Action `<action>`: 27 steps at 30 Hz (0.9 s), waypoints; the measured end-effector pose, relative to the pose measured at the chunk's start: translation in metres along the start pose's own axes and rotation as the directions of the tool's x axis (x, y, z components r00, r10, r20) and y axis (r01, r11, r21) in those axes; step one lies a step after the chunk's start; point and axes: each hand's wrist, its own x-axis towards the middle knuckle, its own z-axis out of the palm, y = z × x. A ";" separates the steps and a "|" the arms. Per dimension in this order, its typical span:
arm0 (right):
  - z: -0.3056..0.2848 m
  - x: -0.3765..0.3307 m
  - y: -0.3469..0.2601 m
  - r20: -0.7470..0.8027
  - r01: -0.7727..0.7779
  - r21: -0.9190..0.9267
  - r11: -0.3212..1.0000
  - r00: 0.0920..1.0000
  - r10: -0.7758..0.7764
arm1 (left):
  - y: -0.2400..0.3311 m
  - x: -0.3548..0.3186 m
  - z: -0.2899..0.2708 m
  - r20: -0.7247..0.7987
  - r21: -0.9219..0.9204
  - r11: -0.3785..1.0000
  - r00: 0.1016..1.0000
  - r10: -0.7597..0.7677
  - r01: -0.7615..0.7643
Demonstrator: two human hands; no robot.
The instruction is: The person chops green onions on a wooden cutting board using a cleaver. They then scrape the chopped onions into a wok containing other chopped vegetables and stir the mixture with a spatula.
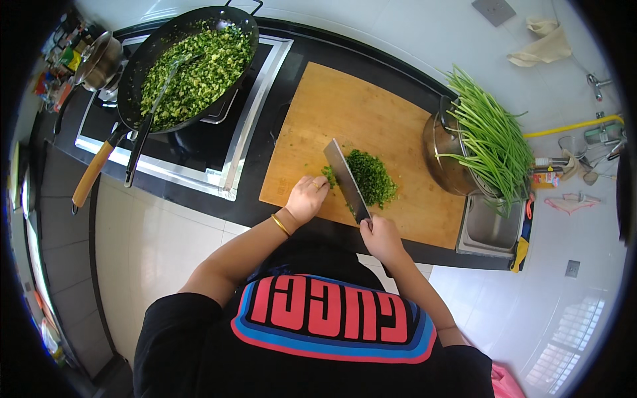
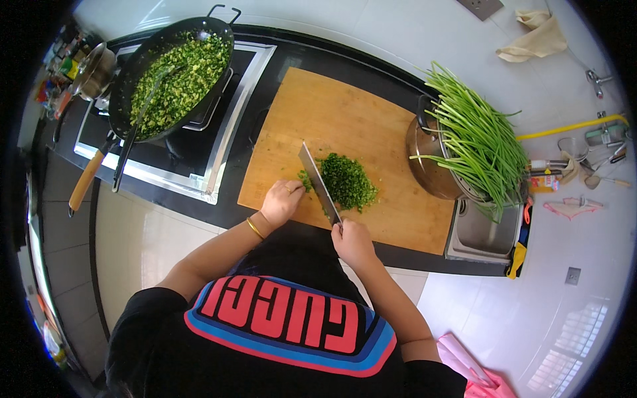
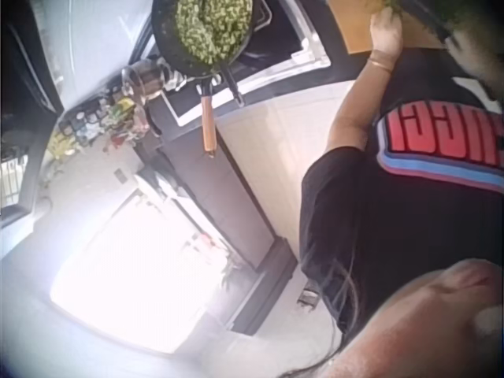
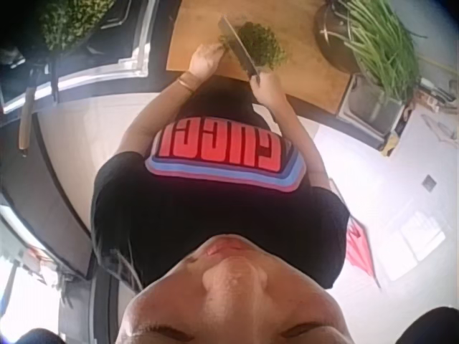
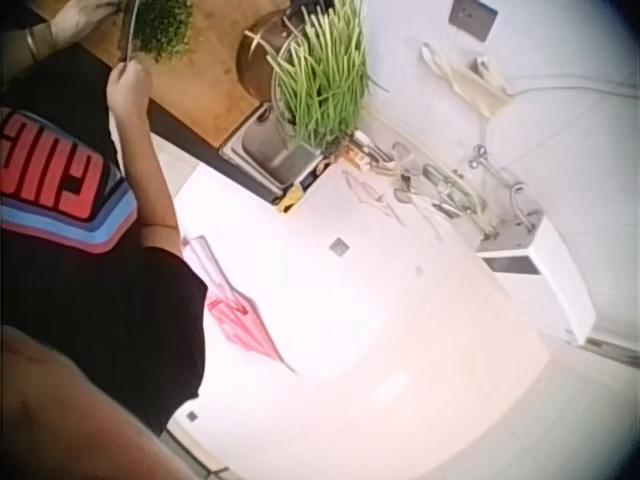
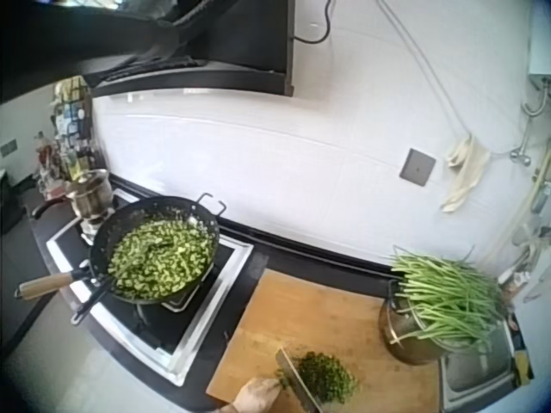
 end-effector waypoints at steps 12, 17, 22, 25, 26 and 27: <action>0.039 0.013 0.006 -0.016 -0.011 -0.089 0.996 1.000 0.009 | 0.009 0.002 0.000 -0.057 -0.005 0.978 0.976 -0.210 0.210; 0.029 0.023 0.018 -0.047 -0.032 0.064 0.997 0.998 0.035 | 0.005 0.000 -0.006 -0.013 0.044 0.986 0.987 -0.161 0.162; 0.010 0.001 0.004 0.049 -0.004 -0.052 0.999 0.999 0.007 | 0.001 -0.003 0.000 0.003 0.041 0.985 0.986 -0.167 0.167; 0.015 -0.002 0.006 0.045 0.009 -0.112 0.994 0.999 -0.004 | 0.000 -0.006 0.003 -0.013 0.028 0.986 0.986 -0.163 0.164; 0.018 -0.001 0.007 0.055 -0.001 -0.114 0.993 0.998 0.007 | -0.001 -0.006 0.004 -0.021 0.018 0.986 0.986 -0.166 0.166; 0.021 0.000 0.007 0.065 -0.012 -0.116 0.993 0.998 0.019 | -0.002 -0.006 0.005 -0.029 0.009 0.986 0.985 -0.169 0.169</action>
